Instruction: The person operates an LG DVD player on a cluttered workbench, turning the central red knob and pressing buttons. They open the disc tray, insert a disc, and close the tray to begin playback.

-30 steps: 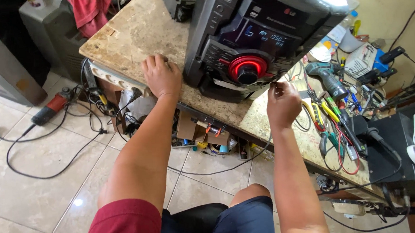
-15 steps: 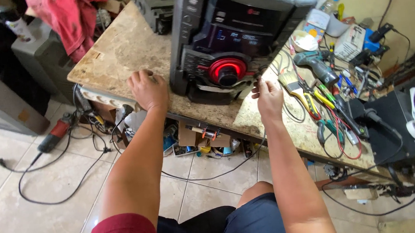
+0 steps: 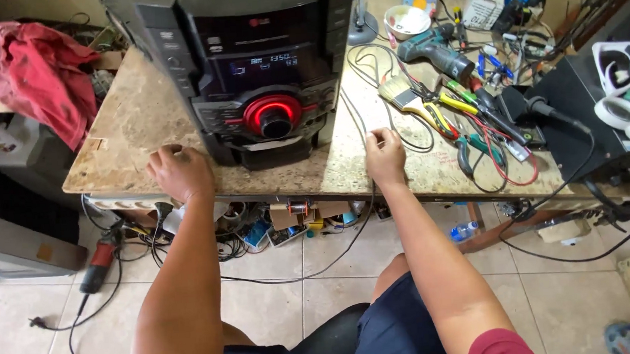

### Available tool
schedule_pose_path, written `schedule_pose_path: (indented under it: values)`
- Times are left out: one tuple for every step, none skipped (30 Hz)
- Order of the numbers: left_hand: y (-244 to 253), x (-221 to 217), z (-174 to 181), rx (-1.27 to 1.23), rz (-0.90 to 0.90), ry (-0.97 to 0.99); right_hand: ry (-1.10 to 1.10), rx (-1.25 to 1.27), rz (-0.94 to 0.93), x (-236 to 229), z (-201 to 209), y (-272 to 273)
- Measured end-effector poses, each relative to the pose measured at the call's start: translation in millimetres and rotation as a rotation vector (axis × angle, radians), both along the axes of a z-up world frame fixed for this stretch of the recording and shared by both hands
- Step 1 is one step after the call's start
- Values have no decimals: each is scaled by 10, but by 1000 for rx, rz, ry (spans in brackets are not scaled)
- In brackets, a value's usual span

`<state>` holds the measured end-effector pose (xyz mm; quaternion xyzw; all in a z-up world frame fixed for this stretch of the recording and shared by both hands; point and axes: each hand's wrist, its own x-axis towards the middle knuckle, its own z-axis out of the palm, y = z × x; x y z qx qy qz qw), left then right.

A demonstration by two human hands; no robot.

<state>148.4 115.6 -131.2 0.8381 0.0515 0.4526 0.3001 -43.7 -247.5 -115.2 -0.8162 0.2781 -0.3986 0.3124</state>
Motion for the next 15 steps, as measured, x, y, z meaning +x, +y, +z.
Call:
schedule_pose_path:
  values:
    - [4, 21, -29, 9, 11, -8, 18, 5, 27, -6, 30, 30]
    - [17, 44, -58, 17, 23, -17, 37, 10, 54, -10, 61, 68]
    - [9, 51, -57, 19, 25, -18, 36, 11, 57, -24, 91, 73]
    - [9, 60, -58, 20, 25, -16, 48, 29, 68, -37, 120, 87]
    - [18, 52, -75, 20, 28, -11, 65, 45, 83, -51, 147, 102]
    - [3, 53, -63, 19, 34, -8, 67, 44, 89, -56, 145, 89]
    - [8, 47, -51, 24, 29, -14, 62, 43, 93, -53, 141, 88]
    - [18, 41, -41, 29, 25, -19, 57, 42, 96, -49, 136, 91]
    - [14, 30, -30, 31, 36, -16, 60, 43, 108, -41, 120, 82]
    - [15, 17, -19, 23, 22, -21, 63, 37, 109, -35, 104, 79]
    - [3, 6, -5, 10, 10, -28, 64, 26, 113, -19, 109, 59]
    - [10, -13, 13, 6, 24, -27, 66, 21, 127, -24, 110, 75]
    - [0, -26, 33, -25, -25, -104, 75, 23, 117, -22, 128, 72]
    - [-9, -37, 58, -54, -74, -182, 84, 26, 107, -19, 150, 70]
    - [-53, -132, 69, -59, -63, -184, 82, 19, 118, -29, 187, 95]
